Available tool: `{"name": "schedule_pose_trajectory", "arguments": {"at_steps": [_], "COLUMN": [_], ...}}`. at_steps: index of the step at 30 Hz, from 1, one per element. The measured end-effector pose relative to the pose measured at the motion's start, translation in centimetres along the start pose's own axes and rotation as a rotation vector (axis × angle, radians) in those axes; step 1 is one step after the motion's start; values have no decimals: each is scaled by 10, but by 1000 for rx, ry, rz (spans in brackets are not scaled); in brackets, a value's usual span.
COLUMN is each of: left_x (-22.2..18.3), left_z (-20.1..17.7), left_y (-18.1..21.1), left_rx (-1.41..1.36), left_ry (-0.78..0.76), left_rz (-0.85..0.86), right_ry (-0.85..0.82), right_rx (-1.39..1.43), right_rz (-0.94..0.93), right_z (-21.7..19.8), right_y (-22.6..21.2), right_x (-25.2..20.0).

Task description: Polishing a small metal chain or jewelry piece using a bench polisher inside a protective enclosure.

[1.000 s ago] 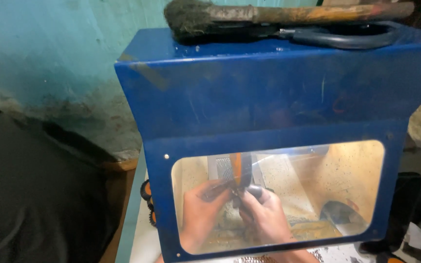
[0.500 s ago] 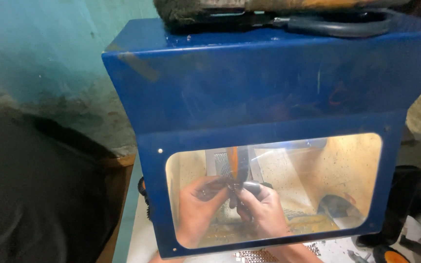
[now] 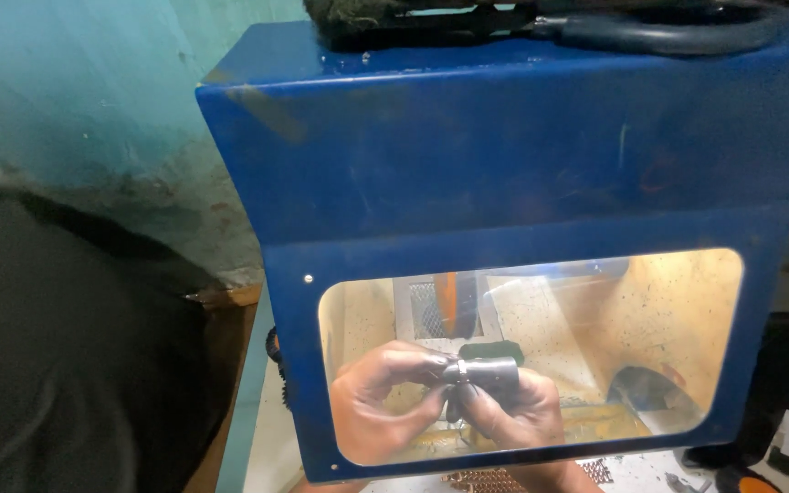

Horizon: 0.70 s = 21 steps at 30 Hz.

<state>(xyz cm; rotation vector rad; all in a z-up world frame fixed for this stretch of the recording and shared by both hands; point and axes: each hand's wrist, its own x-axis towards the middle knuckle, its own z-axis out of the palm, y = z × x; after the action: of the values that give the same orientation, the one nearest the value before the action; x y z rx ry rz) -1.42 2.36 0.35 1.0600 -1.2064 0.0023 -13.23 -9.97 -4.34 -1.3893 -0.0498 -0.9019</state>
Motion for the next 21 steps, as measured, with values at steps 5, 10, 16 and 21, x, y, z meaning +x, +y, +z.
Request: {"name": "schedule_pose_trajectory", "arguments": {"at_steps": [5, 10, 16, 21], "left_x": [0, -2, 0, 11], "left_z": [-1, 2, 9, 11], "left_y": [0, -6, -38, -32], "left_rx": [10, 75, -107, -11], "left_ry": [-11, 20, 223, 249], "left_rz": [-19, -120, -781, -973], "right_ry": [12, 61, 347, 302], "right_rx": [-15, -46, -68, 27], "right_rz": [10, 93, 593, 591], "right_z": [-1, -2, 4, -1], "right_y": [3, 7, 12, 19], "right_x": [-1, 4, 21, 18]}}
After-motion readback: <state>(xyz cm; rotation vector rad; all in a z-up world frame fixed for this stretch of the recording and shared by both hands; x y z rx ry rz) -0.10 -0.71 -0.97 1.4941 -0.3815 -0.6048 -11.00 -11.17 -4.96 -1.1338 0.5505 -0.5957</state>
